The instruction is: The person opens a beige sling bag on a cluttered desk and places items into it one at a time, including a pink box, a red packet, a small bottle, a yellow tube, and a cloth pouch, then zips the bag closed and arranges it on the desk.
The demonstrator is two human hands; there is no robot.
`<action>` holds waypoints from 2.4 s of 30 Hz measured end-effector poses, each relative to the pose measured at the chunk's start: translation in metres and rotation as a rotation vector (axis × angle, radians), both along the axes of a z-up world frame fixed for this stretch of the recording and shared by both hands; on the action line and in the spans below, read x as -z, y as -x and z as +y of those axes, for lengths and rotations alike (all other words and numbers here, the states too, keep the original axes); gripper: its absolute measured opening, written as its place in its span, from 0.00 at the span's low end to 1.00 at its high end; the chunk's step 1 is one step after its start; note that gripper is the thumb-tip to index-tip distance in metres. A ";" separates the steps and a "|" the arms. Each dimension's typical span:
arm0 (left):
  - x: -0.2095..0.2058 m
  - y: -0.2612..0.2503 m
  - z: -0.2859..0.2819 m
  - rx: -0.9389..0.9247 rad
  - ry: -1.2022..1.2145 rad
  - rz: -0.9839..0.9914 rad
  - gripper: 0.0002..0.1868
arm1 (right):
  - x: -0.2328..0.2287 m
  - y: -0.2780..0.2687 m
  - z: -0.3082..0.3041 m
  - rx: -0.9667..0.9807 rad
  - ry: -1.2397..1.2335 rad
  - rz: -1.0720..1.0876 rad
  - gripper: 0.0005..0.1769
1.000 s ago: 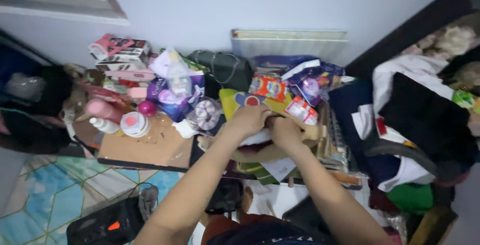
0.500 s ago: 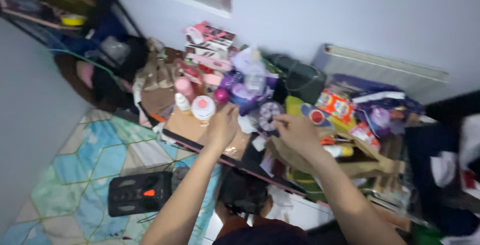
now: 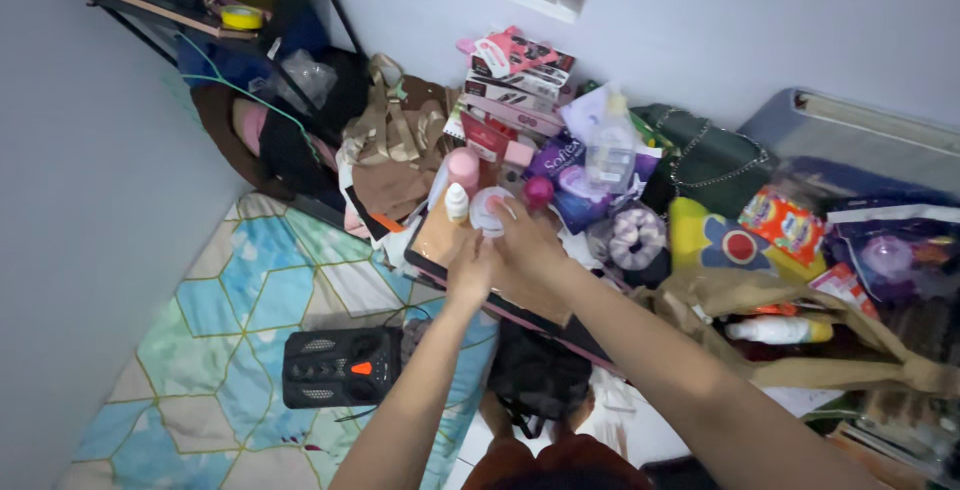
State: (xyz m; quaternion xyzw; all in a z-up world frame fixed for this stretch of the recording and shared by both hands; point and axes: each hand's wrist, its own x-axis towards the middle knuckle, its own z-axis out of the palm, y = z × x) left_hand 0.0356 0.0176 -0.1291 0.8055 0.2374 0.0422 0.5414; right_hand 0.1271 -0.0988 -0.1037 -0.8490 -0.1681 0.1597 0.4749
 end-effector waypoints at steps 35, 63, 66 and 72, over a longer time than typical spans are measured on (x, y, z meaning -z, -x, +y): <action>0.037 -0.022 0.034 -0.165 0.768 0.092 0.16 | 0.075 0.021 0.013 0.606 -0.428 0.153 0.22; 0.080 0.006 -0.037 -0.005 0.524 0.224 0.26 | 0.101 0.047 -0.079 0.501 0.213 -0.008 0.16; 0.072 0.012 -0.015 -0.038 0.610 0.203 0.26 | 0.075 0.042 -0.082 0.433 0.236 -0.045 0.15; 0.039 0.021 0.037 0.045 0.329 -0.065 0.30 | 0.029 0.025 -0.105 0.422 0.169 -0.090 0.16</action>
